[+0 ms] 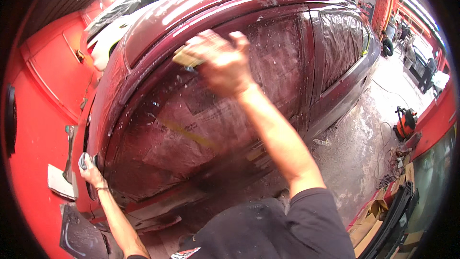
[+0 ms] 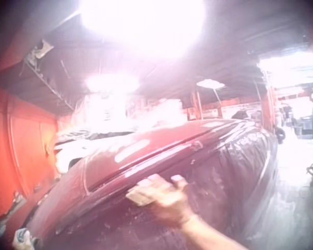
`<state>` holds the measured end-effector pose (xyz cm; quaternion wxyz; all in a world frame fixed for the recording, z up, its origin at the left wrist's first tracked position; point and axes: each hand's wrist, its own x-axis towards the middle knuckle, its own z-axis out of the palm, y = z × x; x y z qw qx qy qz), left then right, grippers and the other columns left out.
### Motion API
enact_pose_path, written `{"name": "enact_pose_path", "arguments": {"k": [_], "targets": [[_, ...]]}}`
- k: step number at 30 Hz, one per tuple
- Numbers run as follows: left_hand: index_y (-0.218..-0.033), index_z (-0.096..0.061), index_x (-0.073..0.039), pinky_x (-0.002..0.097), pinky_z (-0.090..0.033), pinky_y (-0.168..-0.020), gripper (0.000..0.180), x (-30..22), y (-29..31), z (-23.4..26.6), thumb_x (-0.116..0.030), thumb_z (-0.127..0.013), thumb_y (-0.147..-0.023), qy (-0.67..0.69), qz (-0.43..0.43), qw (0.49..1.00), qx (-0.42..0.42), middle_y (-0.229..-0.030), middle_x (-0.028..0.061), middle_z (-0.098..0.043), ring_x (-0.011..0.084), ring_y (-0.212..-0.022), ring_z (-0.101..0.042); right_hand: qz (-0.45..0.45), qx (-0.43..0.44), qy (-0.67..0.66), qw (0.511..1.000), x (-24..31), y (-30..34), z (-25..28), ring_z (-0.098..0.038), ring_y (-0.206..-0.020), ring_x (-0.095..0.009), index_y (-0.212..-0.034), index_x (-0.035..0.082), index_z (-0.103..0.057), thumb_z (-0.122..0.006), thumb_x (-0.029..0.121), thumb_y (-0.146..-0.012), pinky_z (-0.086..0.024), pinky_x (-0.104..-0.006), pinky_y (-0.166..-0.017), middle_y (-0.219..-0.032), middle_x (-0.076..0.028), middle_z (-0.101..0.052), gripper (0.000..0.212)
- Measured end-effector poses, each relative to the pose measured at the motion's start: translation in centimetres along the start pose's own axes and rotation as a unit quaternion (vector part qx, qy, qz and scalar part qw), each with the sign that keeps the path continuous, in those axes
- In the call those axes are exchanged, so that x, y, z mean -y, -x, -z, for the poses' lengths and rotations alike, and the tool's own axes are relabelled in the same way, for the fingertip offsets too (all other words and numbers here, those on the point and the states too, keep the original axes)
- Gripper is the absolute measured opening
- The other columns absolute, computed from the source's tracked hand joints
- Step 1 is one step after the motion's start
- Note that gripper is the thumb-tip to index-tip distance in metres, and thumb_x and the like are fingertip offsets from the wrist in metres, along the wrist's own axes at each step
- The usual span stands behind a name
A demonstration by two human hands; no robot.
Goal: The person scrubs the rear trunk lid of a maroon car with a sponge and a small abrasive pad, repeatedly dipping the sponge in a bucket of water and wiping the surface in circular and linear motions. The person occasionally switches between the sponge and the pad while working across the trunk lid.
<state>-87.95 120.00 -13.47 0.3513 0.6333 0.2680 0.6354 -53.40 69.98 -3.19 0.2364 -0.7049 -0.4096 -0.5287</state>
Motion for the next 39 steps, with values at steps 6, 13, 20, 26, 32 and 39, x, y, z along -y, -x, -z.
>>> {"name": "enact_pose_path", "arguments": {"k": [6, 13, 20, 26, 32, 39], "targets": [[-0.122, -0.069, -0.005, 0.0335, -0.065, -0.066, 0.029, -9.0, -1.2, -4.3, -0.020, -0.081, -0.100, 0.126, 0.099, 0.975, 0.153, -0.097, -0.0002, -0.064, 0.0090, -0.077, -0.061, -0.242, -0.095, 0.097, 0.961, -10.5, 0.5, 2.5, -0.057, -0.147, -0.029, -0.147, 0.027, -0.068, -0.059, 0.020, -0.103, -0.032, -0.0635, -0.117, -0.148, -0.006, -0.070, 0.045], [-0.136, -0.064, -0.009, 0.0247, -0.057, -0.064, 0.039, -24.5, 0.2, -14.9, -0.010, -0.077, -0.100, 0.070, -0.029, 0.916, 0.395, -0.091, -0.0023, -0.062, 0.0072, -0.075, -0.063, -0.100, -0.071, 0.089, 0.988, -9.6, 0.9, 1.3, -0.063, -0.142, -0.022, -0.145, 0.028, -0.069, -0.061, 0.026, -0.102, -0.018, -0.0737, -0.126, -0.147, 0.001, -0.071, 0.044], [-0.139, -0.063, -0.007, 0.0236, -0.051, -0.061, 0.040, -35.1, 5.2, -26.6, -0.007, -0.075, -0.101, 0.069, -0.073, 0.829, 0.550, -0.092, -0.0015, -0.065, 0.0072, -0.072, -0.064, -0.206, -0.076, 0.074, 0.973, -13.5, -0.7, 2.2, -0.062, -0.140, -0.037, -0.147, 0.023, -0.066, -0.054, 0.023, -0.106, -0.026, -0.0777, -0.122, -0.146, -0.010, -0.071, 0.043], [-0.126, -0.074, -0.008, 0.0219, -0.046, -0.062, 0.029, -41.3, 9.2, -35.8, -0.006, -0.077, -0.097, 0.033, -0.142, 0.801, 0.581, -0.092, -0.0050, -0.064, 0.0029, -0.072, -0.056, -0.224, -0.060, 0.155, 0.960, -25.9, 0.1, 6.5, -0.062, -0.142, -0.027, -0.153, 0.029, -0.059, -0.051, 0.026, -0.109, -0.024, -0.0814, -0.122, -0.149, -0.004, -0.068, 0.045], [-0.113, -0.078, -0.005, 0.0252, -0.048, -0.067, 0.019, -49.8, 14.5, -44.3, -0.015, -0.079, -0.097, -0.038, -0.208, 0.754, 0.621, -0.090, -0.0043, -0.068, 0.0050, -0.076, -0.058, -0.315, -0.088, 0.136, 0.935, -30.2, 1.6, 7.6, -0.056, -0.148, -0.029, -0.159, 0.033, -0.055, -0.052, 0.030, -0.111, -0.022, -0.0798, -0.123, -0.156, 0.000, -0.063, 0.048], [-0.105, -0.081, -0.004, 0.0274, -0.048, -0.062, 0.026, -56.0, 19.9, -56.0, -0.028, -0.079, -0.098, -0.038, -0.367, 0.690, 0.623, -0.077, -0.0023, -0.067, 0.0068, -0.070, -0.058, -0.095, -0.015, 0.077, 0.992, -29.4, 2.2, 8.0, -0.053, -0.151, -0.024, -0.153, 0.026, -0.062, -0.054, 0.019, -0.105, -0.018, -0.0784, -0.124, -0.156, -0.001, -0.064, 0.049]]}}
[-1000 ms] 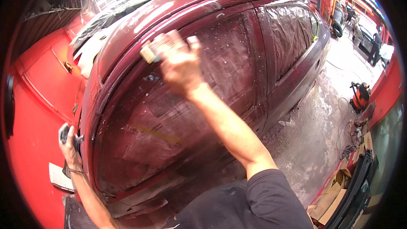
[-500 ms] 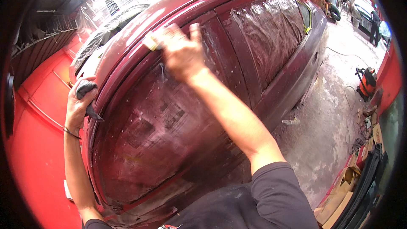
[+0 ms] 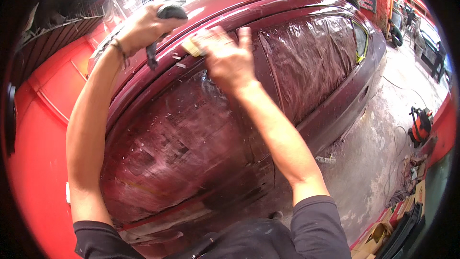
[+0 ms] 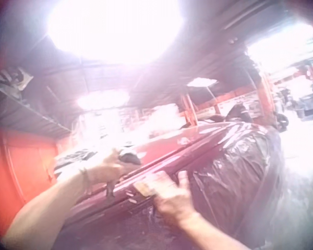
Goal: The person scrubs the rear trunk lid of a maroon car with a sponge and a small abrasive pad, repeatedly dipping the sponge in a bucket of water and wiping the surface in circular and linear motions. The person occasionally switches between the sponge and the pad while working across the trunk lid.
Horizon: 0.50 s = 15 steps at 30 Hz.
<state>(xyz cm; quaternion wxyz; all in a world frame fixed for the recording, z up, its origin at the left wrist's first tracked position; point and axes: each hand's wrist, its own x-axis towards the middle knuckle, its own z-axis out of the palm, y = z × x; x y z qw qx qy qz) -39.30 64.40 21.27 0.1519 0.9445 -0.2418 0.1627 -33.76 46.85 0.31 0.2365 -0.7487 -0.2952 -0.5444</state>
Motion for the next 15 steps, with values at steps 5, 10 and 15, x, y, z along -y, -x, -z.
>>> {"name": "enact_pose_path", "arguments": {"k": [5, 10, 15], "targets": [[-0.104, -0.081, -0.007, 0.0296, -0.048, -0.059, 0.026, 0.8, -7.7, -4.2, -0.032, -0.081, -0.097, -0.019, -0.031, 0.999, -0.001, -0.073, -0.0006, -0.066, 0.0077, -0.063, -0.055, -0.013, 0.026, -0.043, 0.999, 1.1, 0.8, 0.1, -0.047, -0.156, -0.026, -0.154, 0.023, -0.060, -0.056, 0.018, -0.103, -0.020, -0.0745, -0.126, -0.160, -0.001, -0.060, 0.051], [-0.098, -0.083, -0.005, 0.0376, -0.054, -0.064, 0.044, -1.8, -11.2, -6.3, -0.048, -0.084, -0.088, -0.187, 0.008, 0.982, -0.013, -0.073, 0.0062, -0.072, 0.0151, -0.066, -0.065, 0.010, 0.032, 0.010, 0.999, -4.7, 2.5, 2.5, -0.050, -0.152, -0.015, -0.144, 0.023, -0.067, -0.061, 0.019, -0.100, -0.027, -0.0649, -0.124, -0.156, 0.002, -0.063, 0.044], [-0.092, -0.081, -0.003, 0.0422, -0.057, -0.070, 0.050, -4.7, -9.5, -5.5, -0.053, -0.077, -0.088, -0.252, 0.035, 0.967, -0.002, -0.074, 0.0116, -0.074, 0.0221, -0.069, -0.071, 0.010, 0.004, -0.100, 0.995, 3.3, 2.5, 1.4, -0.054, -0.149, -0.020, -0.143, 0.018, -0.067, -0.066, 0.011, -0.094, -0.021, -0.0547, -0.126, -0.152, 0.000, -0.066, 0.050]]}}
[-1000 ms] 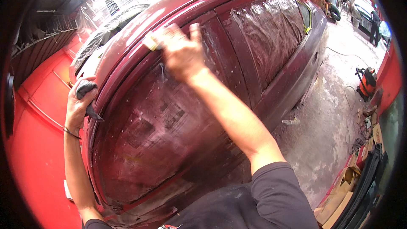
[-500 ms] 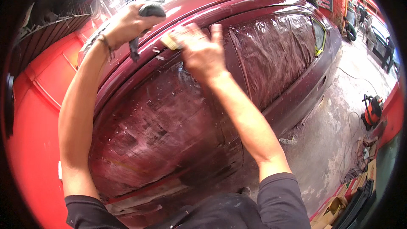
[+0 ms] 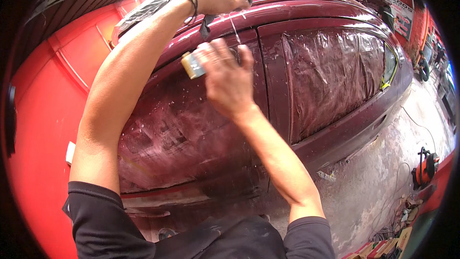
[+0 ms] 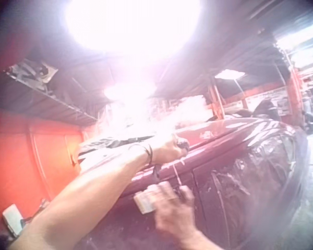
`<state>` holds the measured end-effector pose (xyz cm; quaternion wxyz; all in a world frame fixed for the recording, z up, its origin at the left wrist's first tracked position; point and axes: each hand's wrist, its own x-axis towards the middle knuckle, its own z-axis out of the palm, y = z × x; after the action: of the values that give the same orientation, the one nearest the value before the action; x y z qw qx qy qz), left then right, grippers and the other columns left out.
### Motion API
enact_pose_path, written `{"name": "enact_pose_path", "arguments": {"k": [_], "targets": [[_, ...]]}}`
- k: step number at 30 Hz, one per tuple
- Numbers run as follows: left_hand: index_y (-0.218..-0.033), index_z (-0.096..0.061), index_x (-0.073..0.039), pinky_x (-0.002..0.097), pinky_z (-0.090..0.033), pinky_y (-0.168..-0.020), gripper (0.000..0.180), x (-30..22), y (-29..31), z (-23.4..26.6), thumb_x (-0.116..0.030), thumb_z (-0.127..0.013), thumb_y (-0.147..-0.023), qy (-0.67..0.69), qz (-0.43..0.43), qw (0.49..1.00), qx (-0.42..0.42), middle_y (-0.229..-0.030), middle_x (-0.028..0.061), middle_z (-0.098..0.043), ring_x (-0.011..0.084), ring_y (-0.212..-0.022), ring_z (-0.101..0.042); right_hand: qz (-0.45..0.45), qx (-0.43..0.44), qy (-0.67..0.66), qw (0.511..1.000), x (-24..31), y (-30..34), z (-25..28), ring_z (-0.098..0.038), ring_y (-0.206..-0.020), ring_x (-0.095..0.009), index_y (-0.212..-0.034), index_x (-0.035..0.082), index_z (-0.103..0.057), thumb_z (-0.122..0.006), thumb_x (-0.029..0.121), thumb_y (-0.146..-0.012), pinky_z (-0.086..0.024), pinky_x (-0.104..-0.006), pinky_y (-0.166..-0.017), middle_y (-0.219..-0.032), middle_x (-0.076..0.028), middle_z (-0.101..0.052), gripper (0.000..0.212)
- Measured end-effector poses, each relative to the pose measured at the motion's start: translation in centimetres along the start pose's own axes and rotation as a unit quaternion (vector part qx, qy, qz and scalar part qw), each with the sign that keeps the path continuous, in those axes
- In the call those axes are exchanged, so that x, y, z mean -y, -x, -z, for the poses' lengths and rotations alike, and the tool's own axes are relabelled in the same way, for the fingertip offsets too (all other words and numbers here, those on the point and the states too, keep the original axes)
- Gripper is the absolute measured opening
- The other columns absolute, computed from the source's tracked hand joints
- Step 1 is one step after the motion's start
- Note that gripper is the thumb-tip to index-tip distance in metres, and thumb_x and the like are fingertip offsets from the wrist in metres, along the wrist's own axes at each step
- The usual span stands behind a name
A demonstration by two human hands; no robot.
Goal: The person scrubs the rear trunk lid of a maroon car with a sponge and a small abrasive pad, repeatedly dipping the sponge in a bucket of water and wiping the surface in circular and linear motions. The person occasionally switches between the sponge and the pad while working across the trunk lid.
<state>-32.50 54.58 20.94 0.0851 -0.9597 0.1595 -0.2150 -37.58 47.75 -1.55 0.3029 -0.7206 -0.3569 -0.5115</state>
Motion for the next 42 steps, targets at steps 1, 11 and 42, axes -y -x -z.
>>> {"name": "enact_pose_path", "arguments": {"k": [1, 11, 42], "targets": [[-0.094, -0.080, -0.002, 0.0425, -0.058, -0.073, 0.051, -0.1, 0.5, -0.2, -0.052, -0.076, -0.089, -0.019, 0.016, 1.000, 0.012, -0.076, 0.0126, -0.074, 0.0222, -0.072, -0.072, 0.014, 0.018, -0.027, 0.999, 1.0, 0.0, -0.3, -0.055, -0.147, -0.020, -0.142, 0.019, -0.068, -0.065, 0.011, -0.094, -0.023, -0.0542, -0.124, -0.149, 0.001, -0.067, 0.049], [-0.104, -0.079, -0.008, 0.0425, -0.055, -0.077, 0.047, 9.6, 9.4, 1.8, -0.052, -0.065, -0.091, 0.010, 0.073, 0.997, -0.002, -0.085, 0.0137, -0.075, 0.0261, -0.080, -0.070, 0.014, 0.046, 0.010, 0.999, 5.3, -0.8, -2.3, -0.053, -0.151, -0.026, -0.150, 0.019, -0.064, -0.065, 0.010, -0.094, -0.025, -0.0618, -0.124, -0.156, -0.003, -0.064, 0.057], [-0.098, -0.081, -0.011, 0.0427, -0.059, -0.059, 0.022, -0.2, 103.0, -25.7, -0.030, -0.073, -0.089, 0.447, 0.714, 0.394, 0.366, -0.085, 0.0098, -0.079, 0.0257, -0.067, -0.073, 0.154, 0.067, -0.144, 0.975, 29.0, -1.5, -12.1, -0.061, -0.142, -0.024, -0.136, 0.018, -0.071, -0.065, 0.018, -0.092, -0.018, -0.0645, -0.133, -0.140, -0.002, -0.072, 0.045]]}}
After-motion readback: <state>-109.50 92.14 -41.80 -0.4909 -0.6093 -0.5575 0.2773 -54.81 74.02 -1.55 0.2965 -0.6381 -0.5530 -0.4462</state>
